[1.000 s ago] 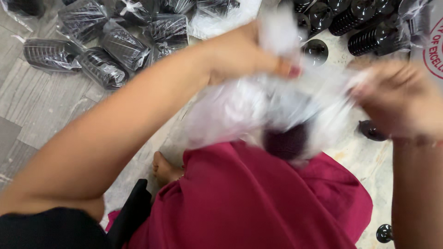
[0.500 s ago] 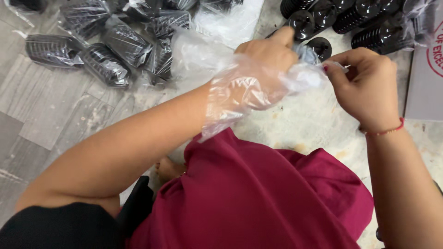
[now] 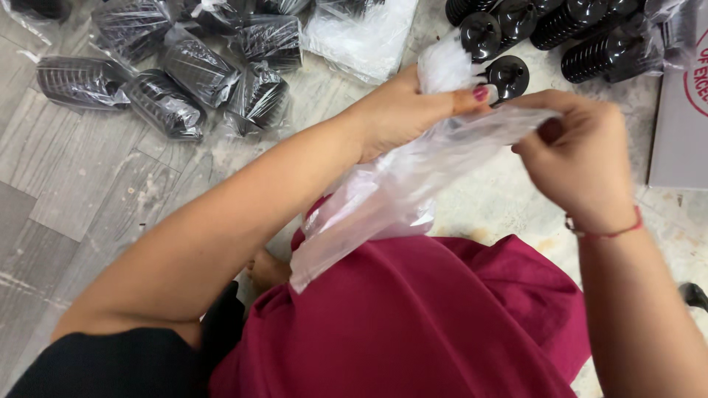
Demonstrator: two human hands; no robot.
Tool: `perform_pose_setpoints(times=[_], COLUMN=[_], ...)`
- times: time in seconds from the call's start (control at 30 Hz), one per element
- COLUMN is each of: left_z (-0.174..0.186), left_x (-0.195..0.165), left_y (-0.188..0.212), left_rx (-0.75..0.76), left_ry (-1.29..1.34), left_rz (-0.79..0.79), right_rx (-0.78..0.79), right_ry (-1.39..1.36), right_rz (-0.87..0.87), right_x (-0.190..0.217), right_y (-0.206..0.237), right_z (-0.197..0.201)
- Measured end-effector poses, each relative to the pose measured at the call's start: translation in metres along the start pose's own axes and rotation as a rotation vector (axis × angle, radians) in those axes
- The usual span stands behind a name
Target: The person sits on the floor and packs black plastic hair roller brushes into clear plastic bags one at a time, twisting the bags closed and setting the bagged items aside with the other finished pieces.
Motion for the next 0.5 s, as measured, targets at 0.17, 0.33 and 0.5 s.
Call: perform_pose_setpoints(times=[0.17, 0.33, 0.5], left_z=[-0.005, -0.02, -0.033], left_x=[0.009, 0.005, -0.004], left_y=[0.002, 0.009, 0.016], left_rx=[0.018, -0.063, -0.238], left_ry=[-0.089, -0.306, -0.564], left_rz=[-0.288, -0.458, -0.564], right_rx=[0.002, -0.012, 0.138], right_ry=[0.04, -0.066, -0.349], right_rz=[0.212, 0.234, 0.233], right_x=[0.008, 0.007, 0.006], right_y=[0.004, 0.006, 0.006], right_z=[0.011, 0.008, 0.003])
Point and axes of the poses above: each hand's wrist, its own y-axis away from the middle knuckle, its own z-axis out of the back of the hand, x = y × z, the point moved 2 cm from there along -y, towards the middle knuckle, and after that the axes turned 8 degrees about -y, right-handed, at the moved point
